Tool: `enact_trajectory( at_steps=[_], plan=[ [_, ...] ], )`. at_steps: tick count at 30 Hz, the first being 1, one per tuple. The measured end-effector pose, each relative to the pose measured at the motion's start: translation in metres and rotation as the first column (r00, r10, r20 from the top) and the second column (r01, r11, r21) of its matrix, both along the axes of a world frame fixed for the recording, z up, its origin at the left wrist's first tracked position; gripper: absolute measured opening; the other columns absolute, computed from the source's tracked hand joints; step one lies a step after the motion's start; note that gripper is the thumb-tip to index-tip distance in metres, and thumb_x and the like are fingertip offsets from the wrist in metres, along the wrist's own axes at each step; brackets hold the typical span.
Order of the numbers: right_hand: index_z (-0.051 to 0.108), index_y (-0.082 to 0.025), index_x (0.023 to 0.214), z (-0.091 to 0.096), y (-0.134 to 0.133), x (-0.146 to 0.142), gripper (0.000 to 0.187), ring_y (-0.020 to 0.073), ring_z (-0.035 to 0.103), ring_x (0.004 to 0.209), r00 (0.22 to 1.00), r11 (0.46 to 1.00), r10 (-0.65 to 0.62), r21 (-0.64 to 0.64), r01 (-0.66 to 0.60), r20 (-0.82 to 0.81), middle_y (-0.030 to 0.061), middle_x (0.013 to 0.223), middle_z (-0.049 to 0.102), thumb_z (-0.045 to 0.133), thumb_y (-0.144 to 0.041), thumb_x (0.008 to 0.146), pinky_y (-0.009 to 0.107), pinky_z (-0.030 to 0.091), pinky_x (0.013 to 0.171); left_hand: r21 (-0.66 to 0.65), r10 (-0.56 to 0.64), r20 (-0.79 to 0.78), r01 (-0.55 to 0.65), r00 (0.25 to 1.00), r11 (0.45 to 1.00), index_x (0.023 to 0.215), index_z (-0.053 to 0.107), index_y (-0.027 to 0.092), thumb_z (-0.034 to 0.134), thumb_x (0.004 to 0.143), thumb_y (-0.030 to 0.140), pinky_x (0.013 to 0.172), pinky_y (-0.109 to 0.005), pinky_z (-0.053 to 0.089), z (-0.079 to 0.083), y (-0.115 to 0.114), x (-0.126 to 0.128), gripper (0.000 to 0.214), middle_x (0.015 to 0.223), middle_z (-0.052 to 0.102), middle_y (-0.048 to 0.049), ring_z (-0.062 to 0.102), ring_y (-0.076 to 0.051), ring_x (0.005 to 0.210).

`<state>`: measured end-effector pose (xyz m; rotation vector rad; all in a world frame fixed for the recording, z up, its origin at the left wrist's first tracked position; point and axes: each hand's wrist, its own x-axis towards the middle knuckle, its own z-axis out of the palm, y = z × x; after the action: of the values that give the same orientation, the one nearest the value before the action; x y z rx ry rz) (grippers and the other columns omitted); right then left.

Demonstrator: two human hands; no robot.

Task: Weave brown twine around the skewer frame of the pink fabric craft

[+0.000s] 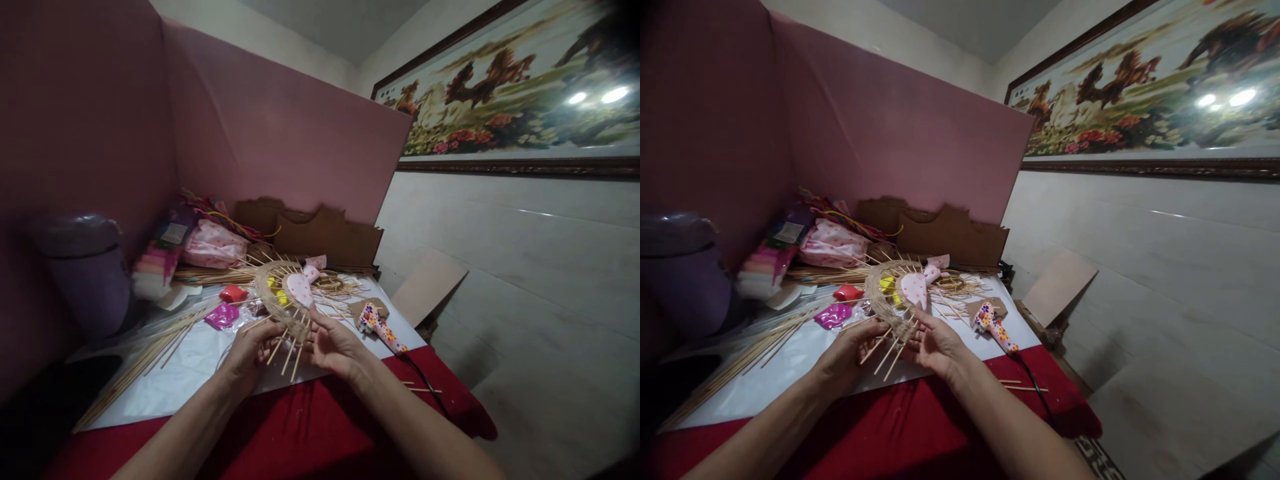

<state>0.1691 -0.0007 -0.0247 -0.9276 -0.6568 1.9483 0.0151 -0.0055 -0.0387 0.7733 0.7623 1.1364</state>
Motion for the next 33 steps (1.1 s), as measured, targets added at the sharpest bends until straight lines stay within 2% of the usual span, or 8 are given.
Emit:
enact_trajectory(
  at_steps=[4, 7, 12, 16, 19, 25, 28, 33],
  plan=[
    [0.059, -0.013, 0.082, -0.004, 0.017, -0.022, 0.013, 0.0154, 0.062, 0.060, 0.994, 0.997, -0.076, -0.024, 0.074, -0.084, 0.0023, 0.063, 0.064, 0.063, -0.023, 0.073, 0.032, 0.050, 0.068, 0.018, -0.013, 0.025, 0.013, 1.000, 1.000, 0.086, 0.065, 0.009, 0.068, 0.064, 0.019, 0.060, -0.029, 0.051, 0.000, -0.001, 0.001, 0.024, 0.074, 0.070, -0.0097, 0.066, -0.020, 0.063],
    [0.061, -0.010, 0.085, -0.003, 0.022, -0.028, 0.013, 0.0157, 0.063, 0.059, 0.993, 0.996, -0.082, 0.016, 0.084, -0.086, 0.0043, 0.064, 0.066, 0.060, -0.012, 0.072, 0.031, 0.051, 0.068, 0.009, -0.006, 0.047, 0.006, 0.999, 1.000, 0.087, 0.065, 0.010, 0.067, 0.065, 0.019, 0.060, -0.028, 0.051, 0.002, -0.002, 0.001, 0.024, 0.074, 0.070, -0.0077, 0.064, -0.017, 0.060],
    [0.062, -0.008, 0.089, 0.003, 0.021, -0.023, 0.021, 0.0161, 0.065, 0.063, 0.997, 0.996, -0.009, 0.085, 0.015, -0.074, 0.0063, 0.072, 0.069, 0.064, -0.012, 0.068, 0.030, 0.052, 0.067, -0.016, 0.018, 0.054, -0.017, 0.998, 1.000, 0.083, 0.066, 0.011, 0.068, 0.063, 0.021, 0.056, -0.025, 0.049, 0.005, -0.001, 0.000, 0.022, 0.074, 0.070, -0.0069, 0.063, -0.015, 0.058],
    [0.063, -0.009, 0.088, 0.006, 0.019, -0.016, 0.028, 0.0142, 0.064, 0.064, 0.998, 0.981, 0.032, 0.194, -0.020, -0.058, 0.0053, 0.076, 0.069, 0.070, -0.012, 0.061, 0.025, 0.052, 0.064, 0.010, 0.026, 0.045, -0.027, 0.999, 1.000, 0.090, 0.066, 0.012, 0.070, 0.061, 0.021, 0.049, -0.022, 0.045, 0.006, -0.002, 0.000, 0.030, 0.075, 0.070, -0.0073, 0.062, -0.016, 0.058],
    [0.063, -0.010, 0.086, 0.004, 0.020, -0.011, 0.029, 0.0131, 0.063, 0.063, 0.999, 0.975, 0.043, 0.219, -0.035, -0.033, 0.0046, 0.075, 0.068, 0.073, -0.013, 0.058, 0.024, 0.051, 0.064, 0.044, 0.016, 0.050, -0.018, 0.999, 0.999, 0.095, 0.066, 0.012, 0.070, 0.061, 0.022, 0.047, -0.021, 0.043, 0.008, -0.003, 0.002, 0.036, 0.075, 0.069, -0.0077, 0.060, -0.015, 0.055],
    [0.062, -0.012, 0.087, -0.002, 0.019, -0.004, 0.033, 0.0134, 0.063, 0.066, 0.999, 0.960, 0.040, 0.274, -0.049, 0.037, 0.0034, 0.075, 0.067, 0.076, -0.017, 0.058, 0.026, 0.050, 0.066, 0.032, 0.025, -0.011, -0.025, 1.000, 0.999, 0.097, 0.068, 0.013, 0.068, 0.066, 0.039, 0.039, -0.019, 0.035, 0.011, -0.007, 0.007, 0.041, 0.064, 0.066, -0.0048, 0.052, -0.011, 0.045],
    [0.062, -0.013, 0.086, -0.003, 0.016, -0.005, 0.033, 0.0133, 0.062, 0.064, 0.997, 0.955, 0.035, 0.292, -0.054, 0.072, 0.0020, 0.073, 0.066, 0.076, -0.020, 0.057, 0.026, 0.049, 0.064, -0.020, 0.043, -0.053, -0.044, 0.998, 0.999, 0.098, 0.068, 0.013, 0.070, 0.065, 0.042, 0.041, -0.019, 0.035, 0.012, -0.009, 0.008, 0.044, 0.061, 0.065, -0.0044, 0.054, -0.011, 0.047],
    [0.065, -0.013, 0.081, -0.003, 0.013, -0.009, 0.030, 0.0114, 0.060, 0.065, 0.996, 0.948, -0.018, 0.319, -0.010, 0.083, 0.0007, 0.070, 0.065, 0.078, -0.020, 0.054, 0.023, 0.047, 0.065, -0.029, 0.031, -0.031, -0.032, 0.999, 0.999, 0.106, 0.066, 0.016, 0.071, 0.066, 0.035, 0.052, -0.019, 0.041, 0.017, -0.013, 0.011, 0.045, 0.075, 0.070, -0.0058, 0.056, -0.011, 0.056]
  ],
)
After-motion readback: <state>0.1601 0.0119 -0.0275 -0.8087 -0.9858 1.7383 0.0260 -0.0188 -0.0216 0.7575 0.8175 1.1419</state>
